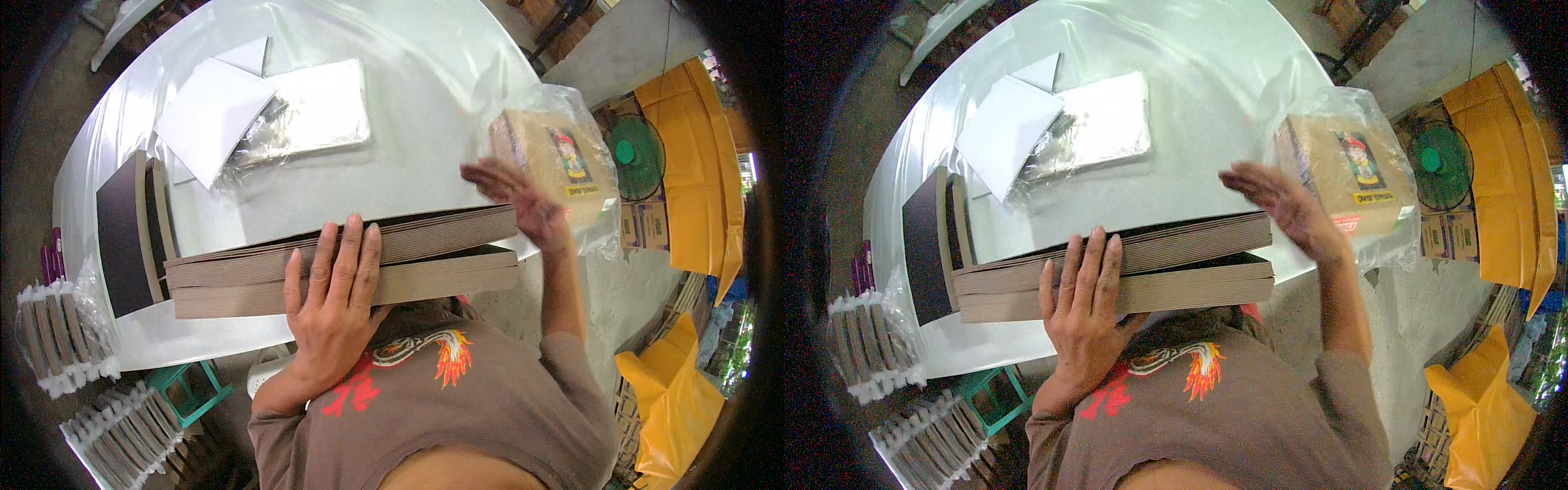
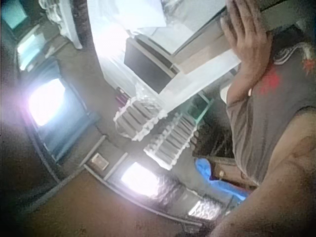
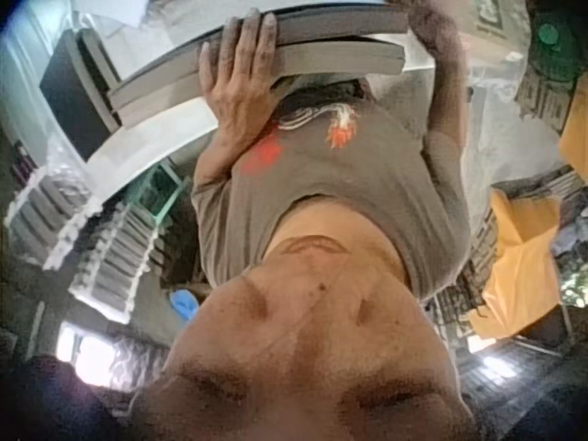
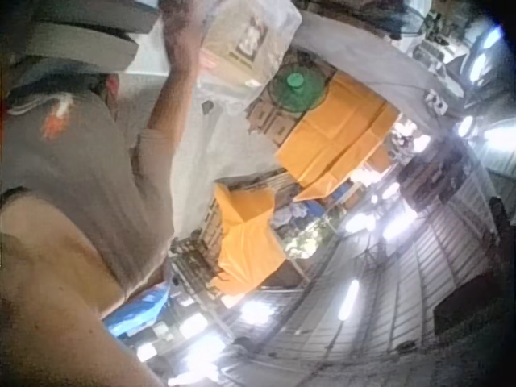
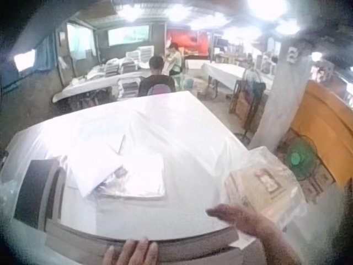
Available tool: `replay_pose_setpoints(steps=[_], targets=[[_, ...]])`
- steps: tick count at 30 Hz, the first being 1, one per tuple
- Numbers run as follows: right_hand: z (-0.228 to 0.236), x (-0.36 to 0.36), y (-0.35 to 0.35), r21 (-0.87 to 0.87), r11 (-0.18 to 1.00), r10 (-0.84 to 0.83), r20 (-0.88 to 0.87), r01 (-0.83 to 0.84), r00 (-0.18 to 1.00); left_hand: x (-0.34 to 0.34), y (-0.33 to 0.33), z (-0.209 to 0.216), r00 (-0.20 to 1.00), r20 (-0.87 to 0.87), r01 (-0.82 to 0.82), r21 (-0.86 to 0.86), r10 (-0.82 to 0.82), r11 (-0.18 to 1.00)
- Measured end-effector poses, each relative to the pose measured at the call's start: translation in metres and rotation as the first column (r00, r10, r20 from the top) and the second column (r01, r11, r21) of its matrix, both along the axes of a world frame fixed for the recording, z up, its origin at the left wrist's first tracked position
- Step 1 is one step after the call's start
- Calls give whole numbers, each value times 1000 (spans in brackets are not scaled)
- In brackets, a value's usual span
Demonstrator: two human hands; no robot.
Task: The person sorts through a stack of black paper board components by hand, lifting and checking individual pieces before restacking the pile on a table.
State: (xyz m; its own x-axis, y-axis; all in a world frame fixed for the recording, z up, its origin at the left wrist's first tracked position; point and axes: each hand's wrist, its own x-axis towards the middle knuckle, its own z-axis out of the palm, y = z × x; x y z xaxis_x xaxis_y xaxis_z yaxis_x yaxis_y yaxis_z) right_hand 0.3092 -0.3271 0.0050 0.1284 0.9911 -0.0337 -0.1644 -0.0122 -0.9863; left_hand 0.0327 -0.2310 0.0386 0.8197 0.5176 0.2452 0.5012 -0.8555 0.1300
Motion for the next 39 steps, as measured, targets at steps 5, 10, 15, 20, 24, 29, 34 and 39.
replay_pose_setpoints(steps=[5, 10, 15, 20, 24, 29, 34, 39], targets=[[43, 24, 58, -231, 865, 485, 161, -445, 859, 2, 0, 1, 1000, 21, -5, -30, 5, 1000], [62, 23, 87, -414, 737, 669, 339, -534, 662, 0, -1, 5, 1000, 7, 13, -15, -13, 1000], [77, 19, 91, -436, 772, 588, 213, -463, 780, -2, -3, 2, 999, 48, -21, -21, 22, 1000], [72, 21, 94, -171, 781, 496, 755, -600, 430, -9, -5, 3, 998, -54, -8, -52, 6, 999], [70, 16, 93, -174, 840, 446, 762, -514, 469, -5, -7, 13, 991, -122, -58, 15, 59, 998], [71, 18, 93, -209, 841, 455, 772, -499, 444, -2, -6, 10, 999, -8, -53, 32, 54, 998], [69, 21, 96, -220, 854, 442, 785, -471, 435, -9, -8, 3, 1000, -5, -14, -16, 14, 1000], [65, 24, 94, -161, 852, 408, 801, -498, 439, -10, -8, 2, 1000, -2, 6, 33, -6, 999]])
